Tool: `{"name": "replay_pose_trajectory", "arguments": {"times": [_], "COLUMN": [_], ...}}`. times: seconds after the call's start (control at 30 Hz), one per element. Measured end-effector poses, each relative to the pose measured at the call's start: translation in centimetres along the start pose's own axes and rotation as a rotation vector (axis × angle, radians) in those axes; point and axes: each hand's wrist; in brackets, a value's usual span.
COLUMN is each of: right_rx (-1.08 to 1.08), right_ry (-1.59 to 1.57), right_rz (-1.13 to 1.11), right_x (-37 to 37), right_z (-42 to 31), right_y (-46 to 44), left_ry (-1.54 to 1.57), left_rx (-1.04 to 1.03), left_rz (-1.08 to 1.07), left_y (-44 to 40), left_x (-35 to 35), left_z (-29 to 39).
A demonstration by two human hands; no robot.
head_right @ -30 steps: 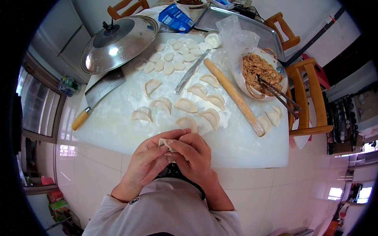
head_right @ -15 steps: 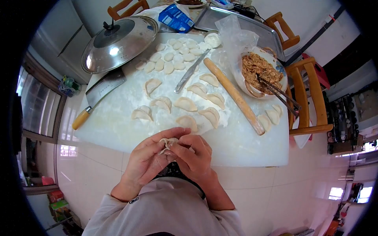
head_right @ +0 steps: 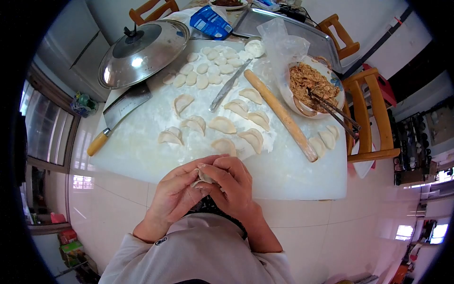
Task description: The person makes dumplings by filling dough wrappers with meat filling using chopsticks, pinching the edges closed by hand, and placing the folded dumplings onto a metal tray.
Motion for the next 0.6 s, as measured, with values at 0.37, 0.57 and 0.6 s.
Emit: {"name": "replay_pose_trajectory", "arguments": {"times": [0.37, 0.57, 0.6], "right_rx": [0.018, -0.047, -0.138], "right_ry": [-0.026, 0.071, 0.105], "right_rz": [0.017, 0.135, 0.194], "right_x": [0.0, 0.2, 0.2], "right_z": [-0.2, -0.7, -0.9], "right_y": [-0.1, 0.4, 0.5], "left_ry": [0.009, 0.128, 0.128], "left_rx": [-0.031, -0.073, -0.073], "left_rz": [0.013, -0.005, -0.005], "left_y": [-0.1, -0.3, -0.4], "left_x": [0.0, -0.3, -0.3], "left_z": [0.0, -0.8, -1.3]}}
Point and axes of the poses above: each hand's wrist, its own y-axis away from the middle knuckle, its own x-axis out of the back of the hand, z = x × y, and after that the axes turned 6 degrees about y, right-handed
